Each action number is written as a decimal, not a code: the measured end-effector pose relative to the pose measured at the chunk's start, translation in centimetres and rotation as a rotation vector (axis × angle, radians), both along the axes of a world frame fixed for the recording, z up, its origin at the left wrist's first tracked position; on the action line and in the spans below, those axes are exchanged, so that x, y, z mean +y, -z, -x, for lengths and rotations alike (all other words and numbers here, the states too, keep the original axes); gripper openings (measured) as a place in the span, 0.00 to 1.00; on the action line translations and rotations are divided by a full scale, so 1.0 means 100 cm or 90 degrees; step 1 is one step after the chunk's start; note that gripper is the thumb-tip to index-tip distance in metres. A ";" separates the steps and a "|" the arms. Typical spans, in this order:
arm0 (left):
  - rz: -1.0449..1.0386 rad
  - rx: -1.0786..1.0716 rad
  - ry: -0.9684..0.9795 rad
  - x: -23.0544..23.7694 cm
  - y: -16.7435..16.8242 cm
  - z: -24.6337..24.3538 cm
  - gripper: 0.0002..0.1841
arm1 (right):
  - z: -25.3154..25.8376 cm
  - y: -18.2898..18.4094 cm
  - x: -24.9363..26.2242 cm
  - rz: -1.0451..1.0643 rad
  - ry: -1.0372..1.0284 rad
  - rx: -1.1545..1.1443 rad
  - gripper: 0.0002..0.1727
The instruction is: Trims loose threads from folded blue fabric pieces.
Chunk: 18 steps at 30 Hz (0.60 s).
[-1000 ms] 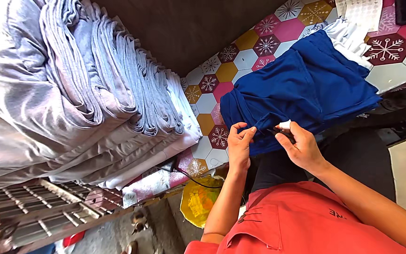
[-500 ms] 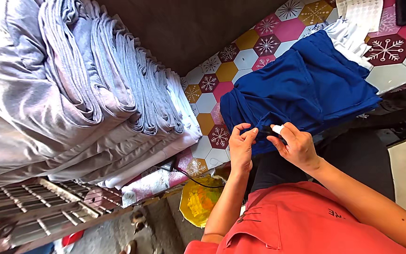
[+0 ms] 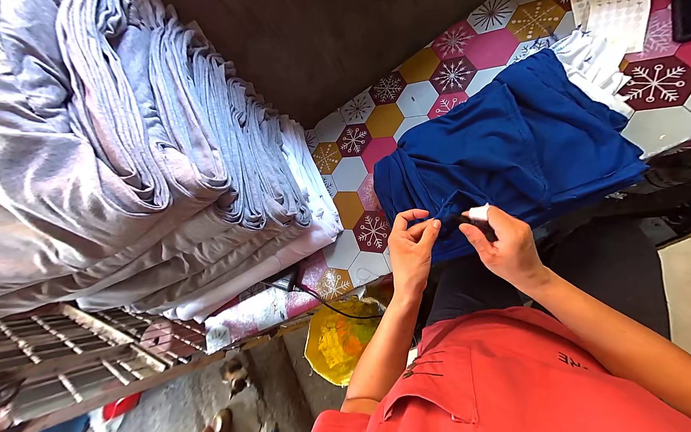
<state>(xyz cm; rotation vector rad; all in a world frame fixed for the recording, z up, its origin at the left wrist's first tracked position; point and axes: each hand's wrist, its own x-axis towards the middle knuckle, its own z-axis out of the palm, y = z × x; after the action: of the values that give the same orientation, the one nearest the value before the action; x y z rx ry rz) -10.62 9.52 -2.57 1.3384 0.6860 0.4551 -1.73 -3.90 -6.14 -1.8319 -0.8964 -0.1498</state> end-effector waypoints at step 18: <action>-0.037 0.028 0.026 0.009 0.003 0.005 0.14 | 0.011 -0.016 -0.001 -0.038 -0.166 0.161 0.08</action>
<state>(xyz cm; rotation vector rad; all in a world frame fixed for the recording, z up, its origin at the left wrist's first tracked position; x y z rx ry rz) -11.15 10.39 -2.85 1.4178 0.6848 0.4165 -2.81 -3.99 -4.51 -1.6193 -0.9299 0.2121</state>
